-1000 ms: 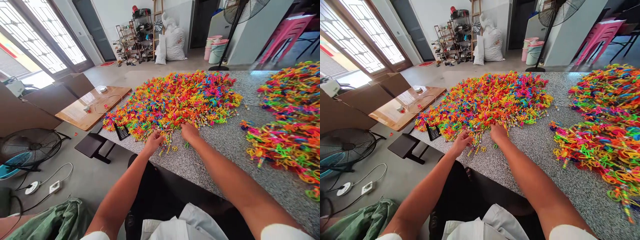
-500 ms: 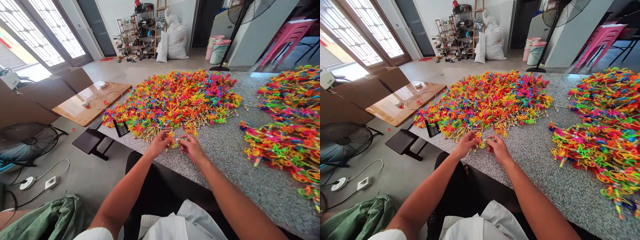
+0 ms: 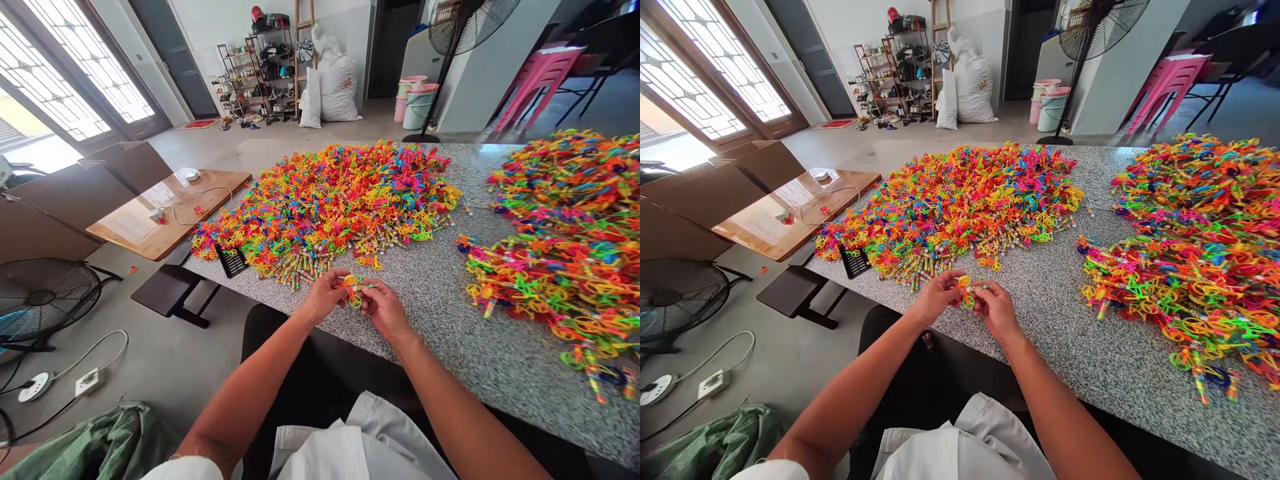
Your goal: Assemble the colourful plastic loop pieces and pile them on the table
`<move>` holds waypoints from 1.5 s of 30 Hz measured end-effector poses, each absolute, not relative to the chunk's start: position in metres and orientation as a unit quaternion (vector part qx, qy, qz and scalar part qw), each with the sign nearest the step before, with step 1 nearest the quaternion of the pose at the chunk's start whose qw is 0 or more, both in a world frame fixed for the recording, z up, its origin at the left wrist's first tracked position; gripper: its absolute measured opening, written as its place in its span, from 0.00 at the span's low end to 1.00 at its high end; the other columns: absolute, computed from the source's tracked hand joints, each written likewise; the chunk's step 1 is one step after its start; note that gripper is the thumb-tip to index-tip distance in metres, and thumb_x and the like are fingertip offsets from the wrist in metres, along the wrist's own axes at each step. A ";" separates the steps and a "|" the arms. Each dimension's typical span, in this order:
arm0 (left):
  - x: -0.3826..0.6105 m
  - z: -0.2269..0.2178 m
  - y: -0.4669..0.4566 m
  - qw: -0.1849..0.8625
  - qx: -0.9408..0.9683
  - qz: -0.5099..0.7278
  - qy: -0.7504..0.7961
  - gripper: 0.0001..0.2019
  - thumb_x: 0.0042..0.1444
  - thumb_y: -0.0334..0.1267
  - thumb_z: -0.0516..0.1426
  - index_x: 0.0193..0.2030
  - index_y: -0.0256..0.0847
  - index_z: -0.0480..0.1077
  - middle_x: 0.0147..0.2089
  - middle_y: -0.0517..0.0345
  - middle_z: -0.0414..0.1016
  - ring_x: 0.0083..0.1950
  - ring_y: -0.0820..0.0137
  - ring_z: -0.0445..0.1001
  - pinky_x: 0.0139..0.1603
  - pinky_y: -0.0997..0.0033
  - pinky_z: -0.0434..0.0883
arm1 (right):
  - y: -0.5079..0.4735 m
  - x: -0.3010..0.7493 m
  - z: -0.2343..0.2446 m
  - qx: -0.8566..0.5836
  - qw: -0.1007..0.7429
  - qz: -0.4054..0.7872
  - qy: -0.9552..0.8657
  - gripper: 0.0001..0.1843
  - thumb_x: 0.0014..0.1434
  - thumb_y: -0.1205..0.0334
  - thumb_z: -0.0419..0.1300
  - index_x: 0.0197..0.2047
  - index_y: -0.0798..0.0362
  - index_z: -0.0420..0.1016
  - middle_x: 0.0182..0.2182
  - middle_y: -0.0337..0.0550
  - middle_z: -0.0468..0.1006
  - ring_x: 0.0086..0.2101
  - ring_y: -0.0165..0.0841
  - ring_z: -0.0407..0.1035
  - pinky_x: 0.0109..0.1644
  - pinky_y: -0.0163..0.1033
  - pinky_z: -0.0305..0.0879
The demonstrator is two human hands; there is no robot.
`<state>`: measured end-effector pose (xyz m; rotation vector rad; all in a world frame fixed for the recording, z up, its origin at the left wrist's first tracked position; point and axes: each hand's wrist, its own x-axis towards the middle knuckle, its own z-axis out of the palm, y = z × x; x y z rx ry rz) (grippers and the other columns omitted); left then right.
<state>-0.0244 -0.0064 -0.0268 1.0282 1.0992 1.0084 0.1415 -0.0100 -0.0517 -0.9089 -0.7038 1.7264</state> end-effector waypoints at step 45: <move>0.009 -0.015 -0.002 0.524 0.575 0.359 0.516 0.31 0.54 0.28 0.62 0.65 0.42 0.64 0.33 0.63 0.74 0.26 0.77 0.70 0.29 0.76 0.65 | -0.033 0.188 -0.044 -0.467 0.495 0.593 -0.431 0.15 0.55 0.50 0.69 0.40 0.51 0.81 0.19 0.33 0.72 0.16 0.27 0.63 0.18 0.34 0.64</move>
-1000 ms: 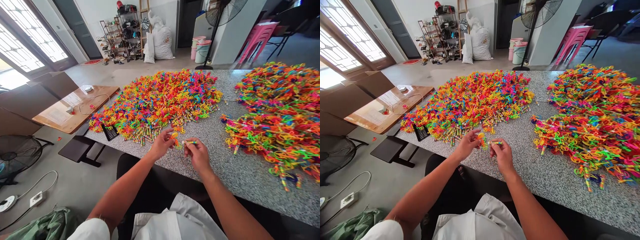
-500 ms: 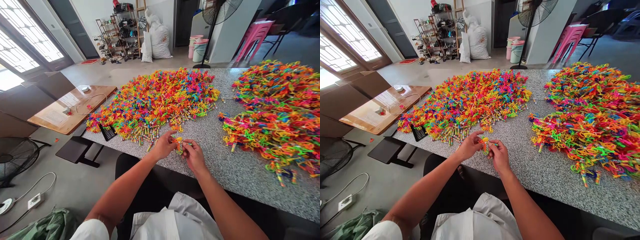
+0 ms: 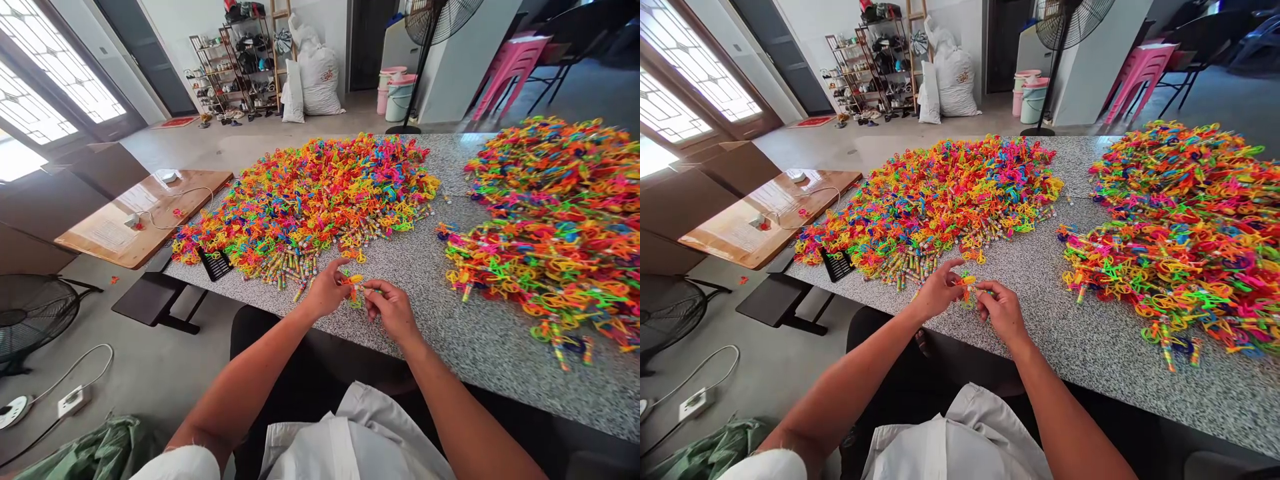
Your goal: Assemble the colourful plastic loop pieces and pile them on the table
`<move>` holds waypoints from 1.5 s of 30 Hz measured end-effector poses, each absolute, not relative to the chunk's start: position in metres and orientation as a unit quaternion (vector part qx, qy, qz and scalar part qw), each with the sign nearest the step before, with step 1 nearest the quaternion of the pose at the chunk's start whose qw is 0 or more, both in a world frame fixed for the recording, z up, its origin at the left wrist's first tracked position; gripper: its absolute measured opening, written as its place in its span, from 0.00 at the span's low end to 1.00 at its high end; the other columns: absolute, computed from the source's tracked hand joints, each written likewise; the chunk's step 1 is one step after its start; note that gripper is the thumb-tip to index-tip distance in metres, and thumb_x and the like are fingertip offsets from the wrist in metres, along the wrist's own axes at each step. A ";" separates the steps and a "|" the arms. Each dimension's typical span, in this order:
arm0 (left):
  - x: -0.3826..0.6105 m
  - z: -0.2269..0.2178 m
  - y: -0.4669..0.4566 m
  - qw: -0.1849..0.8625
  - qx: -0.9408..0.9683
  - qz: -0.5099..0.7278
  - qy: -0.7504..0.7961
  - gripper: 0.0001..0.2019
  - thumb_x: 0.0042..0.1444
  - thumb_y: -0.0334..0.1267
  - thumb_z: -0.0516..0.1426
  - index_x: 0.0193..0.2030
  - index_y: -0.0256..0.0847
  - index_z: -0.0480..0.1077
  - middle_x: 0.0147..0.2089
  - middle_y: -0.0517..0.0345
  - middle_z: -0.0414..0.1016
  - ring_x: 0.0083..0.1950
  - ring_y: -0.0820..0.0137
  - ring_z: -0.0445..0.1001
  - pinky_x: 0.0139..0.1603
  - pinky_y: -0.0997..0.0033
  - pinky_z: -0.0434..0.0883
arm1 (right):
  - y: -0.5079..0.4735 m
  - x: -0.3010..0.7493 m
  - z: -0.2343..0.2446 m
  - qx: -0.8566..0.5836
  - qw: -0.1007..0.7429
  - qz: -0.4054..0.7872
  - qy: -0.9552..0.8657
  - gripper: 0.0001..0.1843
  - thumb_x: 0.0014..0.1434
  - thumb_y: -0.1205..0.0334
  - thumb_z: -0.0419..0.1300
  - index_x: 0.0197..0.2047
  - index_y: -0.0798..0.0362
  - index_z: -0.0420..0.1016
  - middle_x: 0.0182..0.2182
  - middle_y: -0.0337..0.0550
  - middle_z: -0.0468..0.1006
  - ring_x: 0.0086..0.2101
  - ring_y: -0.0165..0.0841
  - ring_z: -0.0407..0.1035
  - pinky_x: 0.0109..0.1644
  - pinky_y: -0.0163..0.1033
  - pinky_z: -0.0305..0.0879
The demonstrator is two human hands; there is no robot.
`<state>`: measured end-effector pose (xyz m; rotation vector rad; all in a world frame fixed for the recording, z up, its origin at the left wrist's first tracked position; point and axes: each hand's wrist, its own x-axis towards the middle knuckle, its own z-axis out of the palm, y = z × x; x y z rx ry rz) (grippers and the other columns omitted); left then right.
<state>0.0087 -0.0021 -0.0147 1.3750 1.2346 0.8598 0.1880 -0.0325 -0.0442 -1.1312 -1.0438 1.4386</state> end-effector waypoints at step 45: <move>-0.016 -0.046 0.063 0.404 0.610 0.258 0.630 0.09 0.52 0.35 0.65 0.40 0.40 0.73 0.29 0.63 0.69 0.30 0.73 0.65 0.31 0.74 0.60 | 0.132 0.190 -0.056 -0.760 0.100 0.204 -0.609 0.21 0.63 0.53 0.58 0.51 0.58 0.81 0.47 0.63 0.82 0.50 0.52 0.77 0.52 0.48 0.69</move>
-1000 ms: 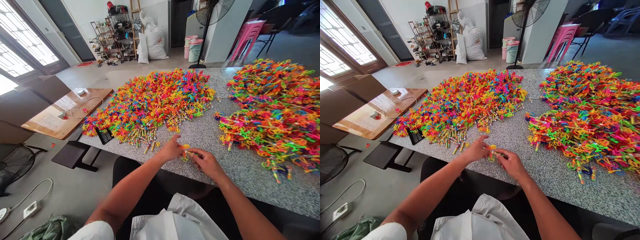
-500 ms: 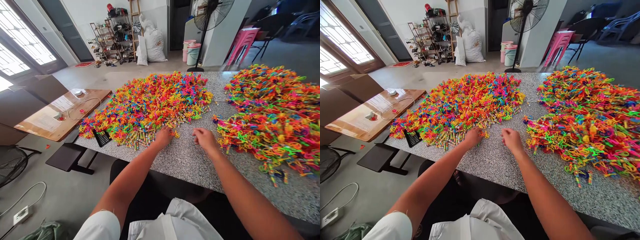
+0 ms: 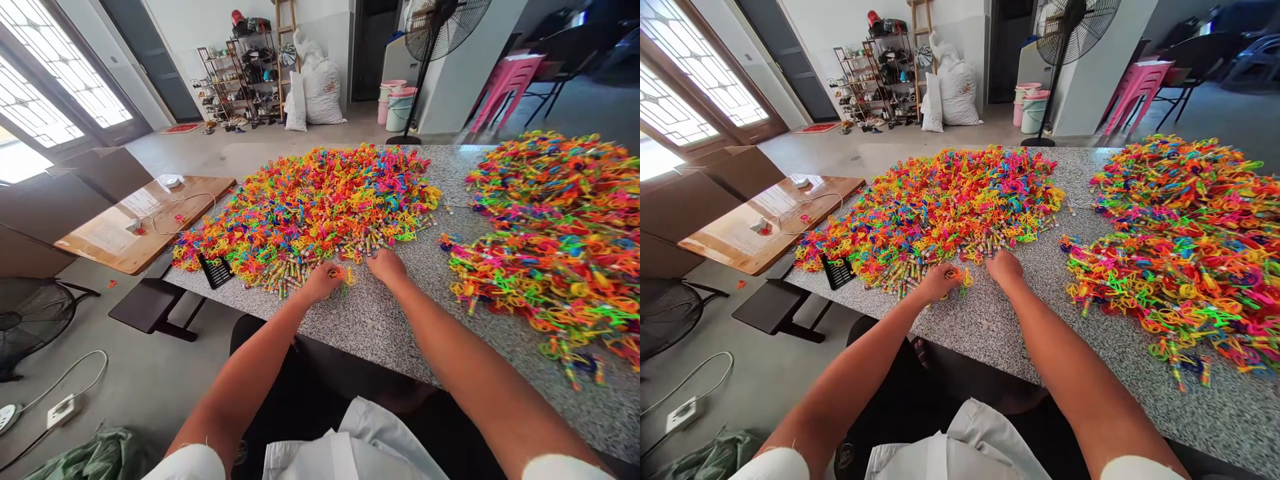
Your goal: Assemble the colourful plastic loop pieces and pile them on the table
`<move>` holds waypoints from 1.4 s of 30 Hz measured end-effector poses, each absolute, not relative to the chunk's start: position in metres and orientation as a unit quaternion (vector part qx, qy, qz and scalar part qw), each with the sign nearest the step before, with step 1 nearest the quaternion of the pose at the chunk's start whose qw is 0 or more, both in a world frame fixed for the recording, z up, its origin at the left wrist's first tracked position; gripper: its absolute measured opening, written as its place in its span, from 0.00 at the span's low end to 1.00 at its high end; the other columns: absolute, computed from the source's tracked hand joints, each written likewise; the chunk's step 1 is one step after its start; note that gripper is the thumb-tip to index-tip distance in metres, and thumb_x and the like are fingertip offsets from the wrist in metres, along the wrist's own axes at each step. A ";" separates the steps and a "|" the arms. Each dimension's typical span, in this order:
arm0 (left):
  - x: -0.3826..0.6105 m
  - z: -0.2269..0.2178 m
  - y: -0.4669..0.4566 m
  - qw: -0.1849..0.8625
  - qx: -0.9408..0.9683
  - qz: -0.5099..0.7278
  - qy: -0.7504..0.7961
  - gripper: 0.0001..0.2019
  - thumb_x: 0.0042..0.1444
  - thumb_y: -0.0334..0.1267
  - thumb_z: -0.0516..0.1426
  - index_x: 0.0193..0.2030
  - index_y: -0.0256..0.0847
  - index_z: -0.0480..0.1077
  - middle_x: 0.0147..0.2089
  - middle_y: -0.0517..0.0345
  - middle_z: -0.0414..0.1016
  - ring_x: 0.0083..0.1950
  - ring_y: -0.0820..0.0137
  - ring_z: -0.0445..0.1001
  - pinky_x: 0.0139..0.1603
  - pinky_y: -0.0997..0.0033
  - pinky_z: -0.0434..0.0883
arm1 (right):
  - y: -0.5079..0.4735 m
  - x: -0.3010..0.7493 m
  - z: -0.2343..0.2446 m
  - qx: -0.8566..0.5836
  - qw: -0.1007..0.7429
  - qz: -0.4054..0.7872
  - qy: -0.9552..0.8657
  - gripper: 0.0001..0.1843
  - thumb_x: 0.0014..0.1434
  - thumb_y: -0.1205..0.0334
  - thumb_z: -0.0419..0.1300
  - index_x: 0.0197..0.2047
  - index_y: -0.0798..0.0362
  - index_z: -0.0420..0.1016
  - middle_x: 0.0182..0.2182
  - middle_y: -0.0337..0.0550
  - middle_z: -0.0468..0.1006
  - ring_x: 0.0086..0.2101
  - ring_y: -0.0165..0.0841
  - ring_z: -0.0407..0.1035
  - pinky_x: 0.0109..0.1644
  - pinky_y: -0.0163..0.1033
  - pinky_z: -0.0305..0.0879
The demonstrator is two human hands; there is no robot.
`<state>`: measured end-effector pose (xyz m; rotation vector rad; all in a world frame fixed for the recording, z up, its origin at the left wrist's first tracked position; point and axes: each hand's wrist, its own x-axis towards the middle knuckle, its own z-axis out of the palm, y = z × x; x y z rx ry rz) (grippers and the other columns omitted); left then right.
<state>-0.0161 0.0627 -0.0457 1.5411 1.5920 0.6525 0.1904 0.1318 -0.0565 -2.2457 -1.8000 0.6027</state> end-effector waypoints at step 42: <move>0.022 -0.017 -0.005 0.749 0.193 0.482 0.411 0.09 0.60 0.38 0.65 0.38 0.32 0.78 0.33 0.52 0.79 0.30 0.76 0.76 0.35 0.77 0.77 | -0.017 0.152 -0.056 -0.301 0.608 0.716 -0.167 0.15 0.50 0.62 0.75 0.42 0.48 0.81 0.32 0.36 0.83 0.26 0.25 0.72 0.27 0.29 0.72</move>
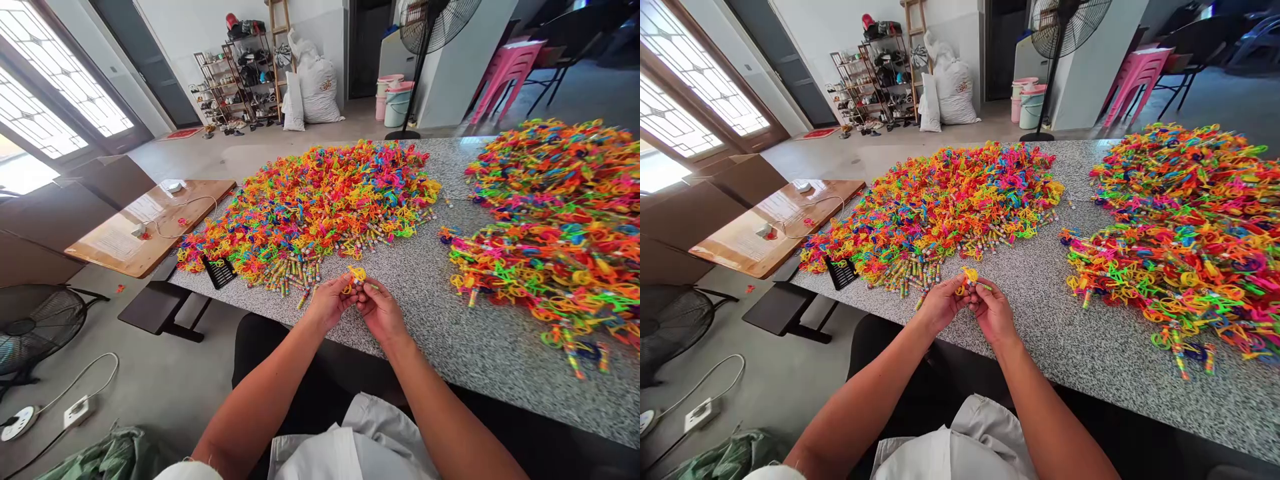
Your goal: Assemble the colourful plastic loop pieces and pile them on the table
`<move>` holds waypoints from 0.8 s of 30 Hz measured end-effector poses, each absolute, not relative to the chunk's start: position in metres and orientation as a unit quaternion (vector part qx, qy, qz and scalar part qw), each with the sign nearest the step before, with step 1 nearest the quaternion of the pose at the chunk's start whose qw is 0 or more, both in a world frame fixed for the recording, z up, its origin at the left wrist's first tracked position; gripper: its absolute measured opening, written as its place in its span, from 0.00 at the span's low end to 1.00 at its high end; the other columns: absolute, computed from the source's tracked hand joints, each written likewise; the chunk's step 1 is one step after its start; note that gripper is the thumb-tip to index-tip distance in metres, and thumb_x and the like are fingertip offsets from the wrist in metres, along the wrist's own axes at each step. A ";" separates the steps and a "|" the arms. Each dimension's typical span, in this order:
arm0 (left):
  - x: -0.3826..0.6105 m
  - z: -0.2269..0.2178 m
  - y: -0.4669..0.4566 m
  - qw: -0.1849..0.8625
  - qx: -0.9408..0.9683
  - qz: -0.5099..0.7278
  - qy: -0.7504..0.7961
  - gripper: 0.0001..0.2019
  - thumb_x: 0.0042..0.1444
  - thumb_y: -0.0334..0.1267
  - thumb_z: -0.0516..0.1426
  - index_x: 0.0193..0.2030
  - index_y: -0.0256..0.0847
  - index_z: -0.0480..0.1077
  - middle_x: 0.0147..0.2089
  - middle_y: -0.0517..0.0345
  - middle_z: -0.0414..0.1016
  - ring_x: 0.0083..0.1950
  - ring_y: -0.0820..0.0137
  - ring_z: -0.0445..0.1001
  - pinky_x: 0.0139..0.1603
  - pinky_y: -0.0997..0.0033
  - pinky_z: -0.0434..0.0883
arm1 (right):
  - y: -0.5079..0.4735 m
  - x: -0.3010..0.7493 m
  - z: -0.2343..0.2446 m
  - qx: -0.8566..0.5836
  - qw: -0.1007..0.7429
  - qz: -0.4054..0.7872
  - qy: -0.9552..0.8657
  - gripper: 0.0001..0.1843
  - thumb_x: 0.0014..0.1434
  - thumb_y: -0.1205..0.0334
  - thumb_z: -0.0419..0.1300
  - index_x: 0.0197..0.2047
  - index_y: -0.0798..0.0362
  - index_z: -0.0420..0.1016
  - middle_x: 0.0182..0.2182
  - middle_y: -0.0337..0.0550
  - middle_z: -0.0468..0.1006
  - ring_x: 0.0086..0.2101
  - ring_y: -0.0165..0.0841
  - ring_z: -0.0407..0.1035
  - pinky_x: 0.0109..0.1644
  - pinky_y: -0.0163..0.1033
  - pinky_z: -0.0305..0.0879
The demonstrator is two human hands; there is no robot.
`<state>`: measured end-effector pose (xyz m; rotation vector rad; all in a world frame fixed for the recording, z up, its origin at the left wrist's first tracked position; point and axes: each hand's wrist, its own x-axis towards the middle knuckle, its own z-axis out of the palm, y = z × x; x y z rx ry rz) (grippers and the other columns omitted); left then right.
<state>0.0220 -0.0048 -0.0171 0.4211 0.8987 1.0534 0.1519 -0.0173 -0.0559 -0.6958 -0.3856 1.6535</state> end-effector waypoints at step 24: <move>0.061 -0.047 -0.021 0.546 0.436 0.498 0.514 0.18 0.63 0.53 0.58 0.42 0.39 0.75 0.33 0.57 0.75 0.33 0.70 0.74 0.33 0.73 0.71 | -0.038 0.168 -0.048 -0.423 0.621 0.621 -0.220 0.18 0.48 0.55 0.76 0.42 0.50 0.83 0.25 0.35 0.76 0.24 0.27 0.67 0.24 0.31 0.66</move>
